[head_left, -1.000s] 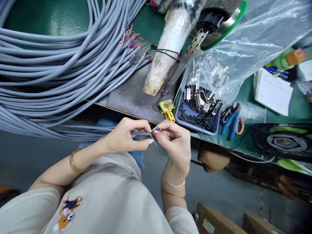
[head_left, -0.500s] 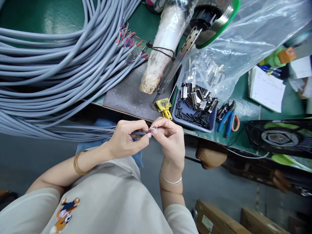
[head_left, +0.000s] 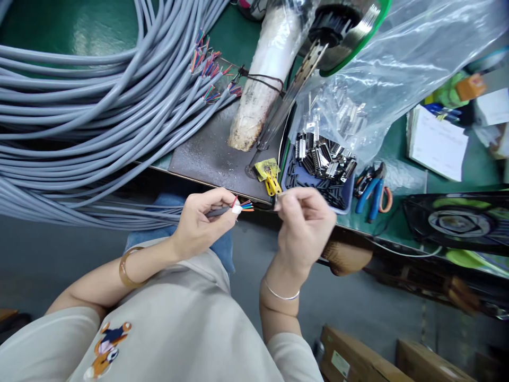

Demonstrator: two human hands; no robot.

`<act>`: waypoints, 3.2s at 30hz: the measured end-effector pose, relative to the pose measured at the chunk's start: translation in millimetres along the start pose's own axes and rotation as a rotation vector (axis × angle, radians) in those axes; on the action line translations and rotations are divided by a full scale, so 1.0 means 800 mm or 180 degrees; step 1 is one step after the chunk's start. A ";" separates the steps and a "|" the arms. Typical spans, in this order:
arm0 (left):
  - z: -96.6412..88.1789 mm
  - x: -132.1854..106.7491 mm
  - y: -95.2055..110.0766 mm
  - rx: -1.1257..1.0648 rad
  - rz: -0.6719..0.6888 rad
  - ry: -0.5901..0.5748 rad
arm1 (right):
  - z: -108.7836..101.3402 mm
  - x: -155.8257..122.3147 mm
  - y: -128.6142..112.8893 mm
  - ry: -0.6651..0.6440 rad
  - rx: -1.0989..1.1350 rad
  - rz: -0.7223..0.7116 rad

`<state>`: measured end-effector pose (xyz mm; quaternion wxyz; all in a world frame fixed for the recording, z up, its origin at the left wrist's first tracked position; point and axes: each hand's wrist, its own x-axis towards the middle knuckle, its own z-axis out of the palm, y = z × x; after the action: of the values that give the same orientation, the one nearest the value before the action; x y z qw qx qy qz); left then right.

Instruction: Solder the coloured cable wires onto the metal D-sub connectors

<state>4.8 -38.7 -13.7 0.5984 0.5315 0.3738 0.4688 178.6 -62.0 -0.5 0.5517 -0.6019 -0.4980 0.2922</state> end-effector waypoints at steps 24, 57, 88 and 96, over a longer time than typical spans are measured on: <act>-0.023 0.018 0.008 -0.1460 -0.1619 -0.0047 | 0.008 -0.011 -0.018 0.0629 -0.0133 -0.1170; -0.013 0.008 -0.002 -0.0197 -0.0155 0.0097 | 0.024 -0.017 -0.013 -0.0667 -0.0800 -0.0718; -0.010 0.014 0.008 -0.0537 -0.0604 0.0161 | 0.017 -0.019 -0.008 -0.0270 -0.1649 -0.1496; -0.016 0.011 0.013 -0.0052 -0.0270 0.0049 | 0.000 -0.017 -0.009 0.0610 -0.1294 -0.1683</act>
<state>-6.4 -26.8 -5.0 0.6191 0.5066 0.3967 0.4501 172.2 -75.7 3.8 0.5214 -0.5743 -0.6307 -0.0239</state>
